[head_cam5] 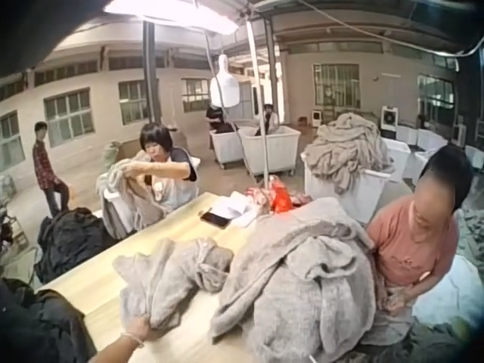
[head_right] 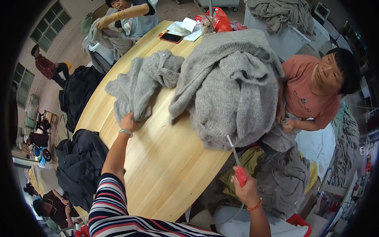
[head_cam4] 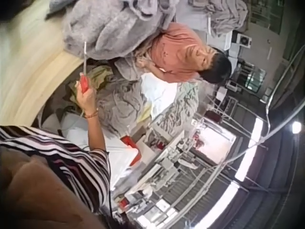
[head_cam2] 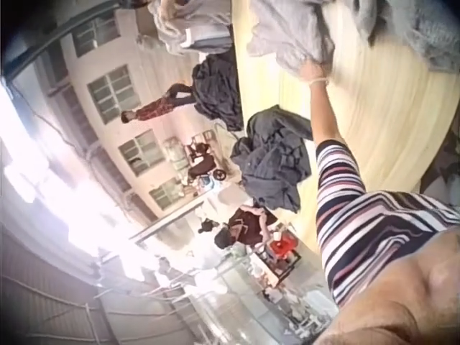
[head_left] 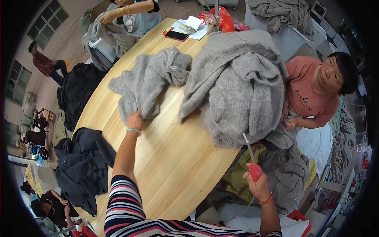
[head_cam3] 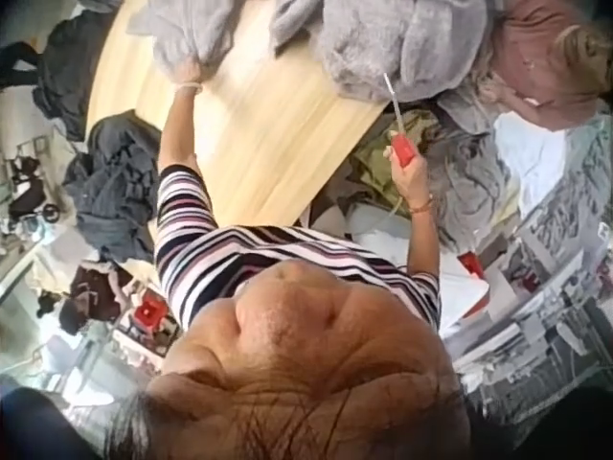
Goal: Trimming loose threads and tags from finished garments using scissors.
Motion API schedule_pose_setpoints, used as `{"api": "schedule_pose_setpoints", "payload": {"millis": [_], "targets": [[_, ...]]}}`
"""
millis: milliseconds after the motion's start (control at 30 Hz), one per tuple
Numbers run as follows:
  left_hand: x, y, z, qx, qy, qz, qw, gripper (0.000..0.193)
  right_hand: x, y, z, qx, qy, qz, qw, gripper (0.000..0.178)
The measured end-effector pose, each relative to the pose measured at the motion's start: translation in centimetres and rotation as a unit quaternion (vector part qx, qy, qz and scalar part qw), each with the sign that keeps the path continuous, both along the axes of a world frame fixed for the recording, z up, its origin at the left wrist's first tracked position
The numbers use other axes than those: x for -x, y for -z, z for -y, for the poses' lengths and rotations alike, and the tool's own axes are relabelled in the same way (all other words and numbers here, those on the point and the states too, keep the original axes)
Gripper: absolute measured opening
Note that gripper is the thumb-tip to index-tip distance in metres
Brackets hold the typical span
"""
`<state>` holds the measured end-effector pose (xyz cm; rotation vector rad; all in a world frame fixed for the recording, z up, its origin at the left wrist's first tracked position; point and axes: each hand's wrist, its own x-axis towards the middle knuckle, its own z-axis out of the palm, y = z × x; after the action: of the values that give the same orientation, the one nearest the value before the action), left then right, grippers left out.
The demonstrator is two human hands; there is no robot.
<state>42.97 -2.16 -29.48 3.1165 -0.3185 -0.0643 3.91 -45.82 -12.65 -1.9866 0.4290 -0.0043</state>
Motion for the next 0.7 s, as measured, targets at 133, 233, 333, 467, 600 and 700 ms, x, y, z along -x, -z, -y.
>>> {"api": "schedule_pose_setpoints", "payload": {"millis": [133,233,333,467,600,700], "targets": [[12.5,-1.5,-2.5,0.008,0.077,-0.153,0.985,0.057,-0.6,-0.2,-3.3,-0.017,-0.056,-0.036,0.998,0.033],[25.9,-4.0,-7.1,0.039,0.142,-0.239,0.960,0.052,-0.9,1.1,-6.2,0.002,-0.107,-0.027,0.994,0.031],[38.6,-8.2,-9.1,0.066,0.107,-0.327,0.937,0.034,-0.6,2.5,-9.2,0.026,-0.147,-0.018,0.989,0.032],[50.3,-7.6,-14.0,0.033,0.044,-0.432,0.900,0.034,1.3,4.1,-12.3,0.077,-0.187,-0.075,0.977,0.034],[57.5,-7.9,-20.2,-0.069,-0.007,-0.530,0.845,0.036,3.6,5.1,-15.5,0.084,-0.202,-0.092,0.971,0.037],[58.3,-7.6,-23.1,-0.041,-0.006,-0.488,0.872,0.031,4.5,6.8,-17.4,0.076,-0.192,-0.087,0.975,0.046]]}}
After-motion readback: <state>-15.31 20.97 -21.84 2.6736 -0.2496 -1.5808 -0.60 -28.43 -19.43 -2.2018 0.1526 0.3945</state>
